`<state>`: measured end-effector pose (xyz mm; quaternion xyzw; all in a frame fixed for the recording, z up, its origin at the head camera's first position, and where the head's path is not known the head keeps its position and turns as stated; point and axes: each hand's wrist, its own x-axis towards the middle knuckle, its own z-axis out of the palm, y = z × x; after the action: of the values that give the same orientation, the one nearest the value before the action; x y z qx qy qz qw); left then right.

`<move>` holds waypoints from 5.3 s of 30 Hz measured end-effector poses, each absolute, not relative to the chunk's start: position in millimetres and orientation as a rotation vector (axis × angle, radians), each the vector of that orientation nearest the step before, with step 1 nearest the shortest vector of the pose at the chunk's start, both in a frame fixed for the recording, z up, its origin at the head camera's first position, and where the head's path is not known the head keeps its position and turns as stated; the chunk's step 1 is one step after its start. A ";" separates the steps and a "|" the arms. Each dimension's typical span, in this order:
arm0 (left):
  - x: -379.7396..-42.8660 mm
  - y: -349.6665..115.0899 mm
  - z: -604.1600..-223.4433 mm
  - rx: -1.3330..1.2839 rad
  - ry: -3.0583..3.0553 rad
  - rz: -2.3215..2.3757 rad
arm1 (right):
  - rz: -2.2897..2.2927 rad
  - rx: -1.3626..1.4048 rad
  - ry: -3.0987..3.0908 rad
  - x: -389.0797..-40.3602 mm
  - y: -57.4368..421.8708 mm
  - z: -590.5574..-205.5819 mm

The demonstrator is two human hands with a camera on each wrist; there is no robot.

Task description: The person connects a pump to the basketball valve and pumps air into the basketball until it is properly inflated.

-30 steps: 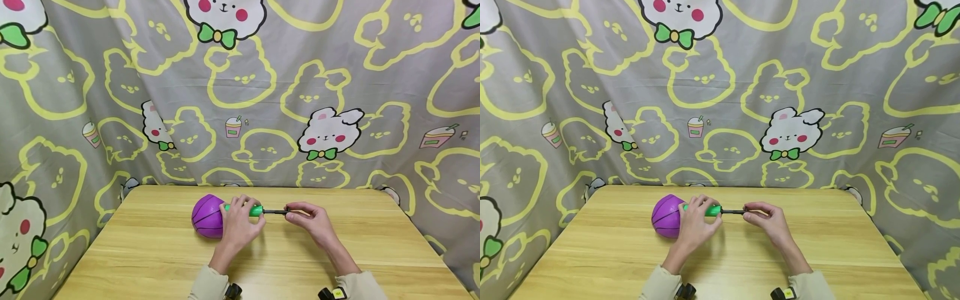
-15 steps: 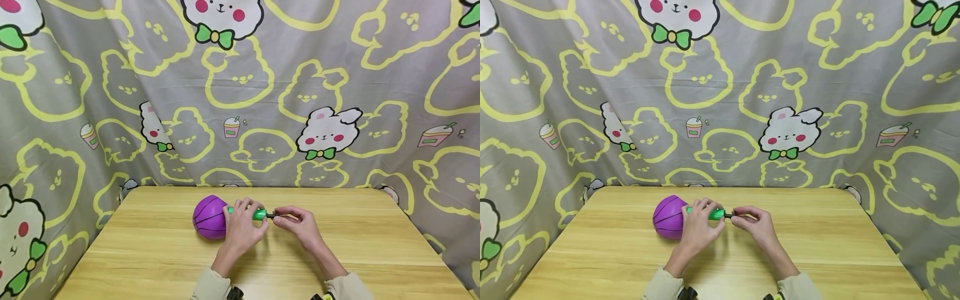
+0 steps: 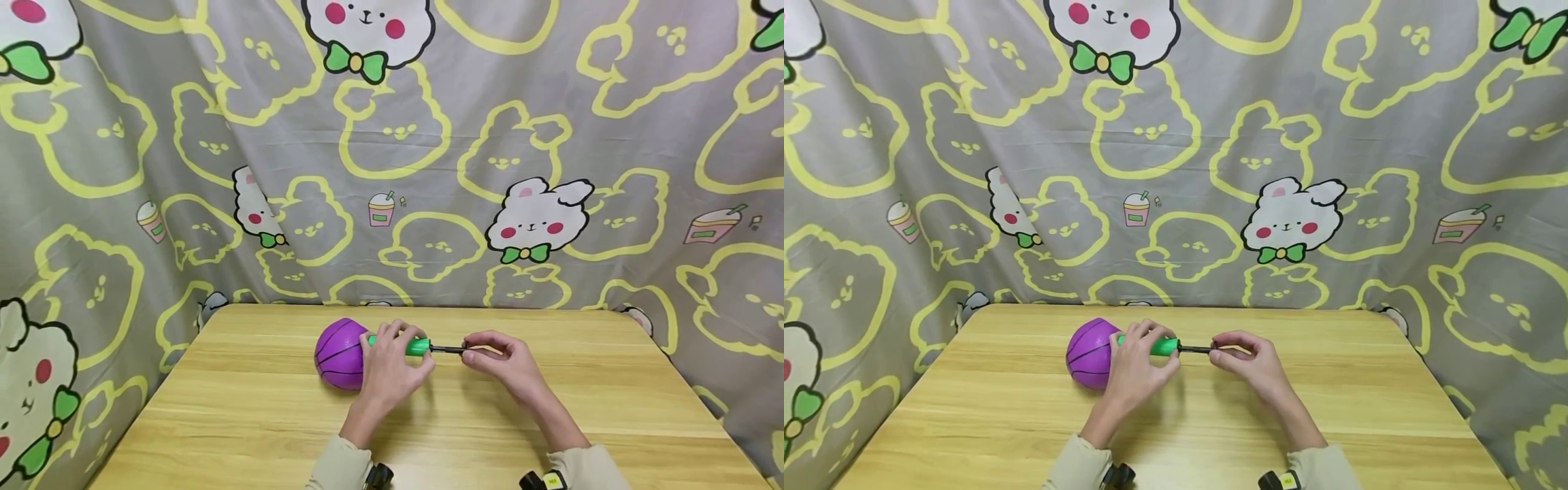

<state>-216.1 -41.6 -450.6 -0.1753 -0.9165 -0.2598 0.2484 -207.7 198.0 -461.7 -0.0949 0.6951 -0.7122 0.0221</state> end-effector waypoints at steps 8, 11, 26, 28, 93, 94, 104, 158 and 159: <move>-219.1 -50.6 -447.4 -0.449 -2.465 -0.762 | -2.234 -0.326 2.131 -208.2 222.5 -457.2; -220.2 -53.4 -446.3 -0.441 -2.462 -0.770 | -2.259 -0.348 2.097 -208.0 229.0 -454.4; -219.2 -49.9 -446.2 -0.442 -2.448 -0.748 | -2.260 -0.313 2.140 -210.9 221.4 -459.4; -218.7 -48.3 -446.4 -0.447 -2.450 -0.739 | -2.280 -0.319 2.125 -211.2 217.2 -461.7; -216.9 -46.9 -447.5 -0.497 -2.446 -0.747 | -2.223 -0.322 2.192 -210.7 212.9 -462.2; -216.4 -45.4 -447.8 -0.500 -2.448 -0.738 | -2.235 -0.323 2.179 -210.7 210.0 -463.3; -208.8 -31.7 -454.1 -0.518 -2.475 -0.673 | -2.302 -0.294 2.112 -207.7 180.2 -469.9; -213.2 -39.3 -452.6 -0.489 -2.404 -0.705 | -2.259 -0.338 2.079 -211.5 202.6 -467.5; -212.9 -38.4 -453.0 -0.490 -2.401 -0.701 | -2.266 -0.332 2.070 -211.4 199.9 -468.3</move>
<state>-212.9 -38.4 -453.0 -0.1838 -0.9010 -0.2629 0.2919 -211.4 199.9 -468.3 -0.1076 0.6702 -0.7338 0.0272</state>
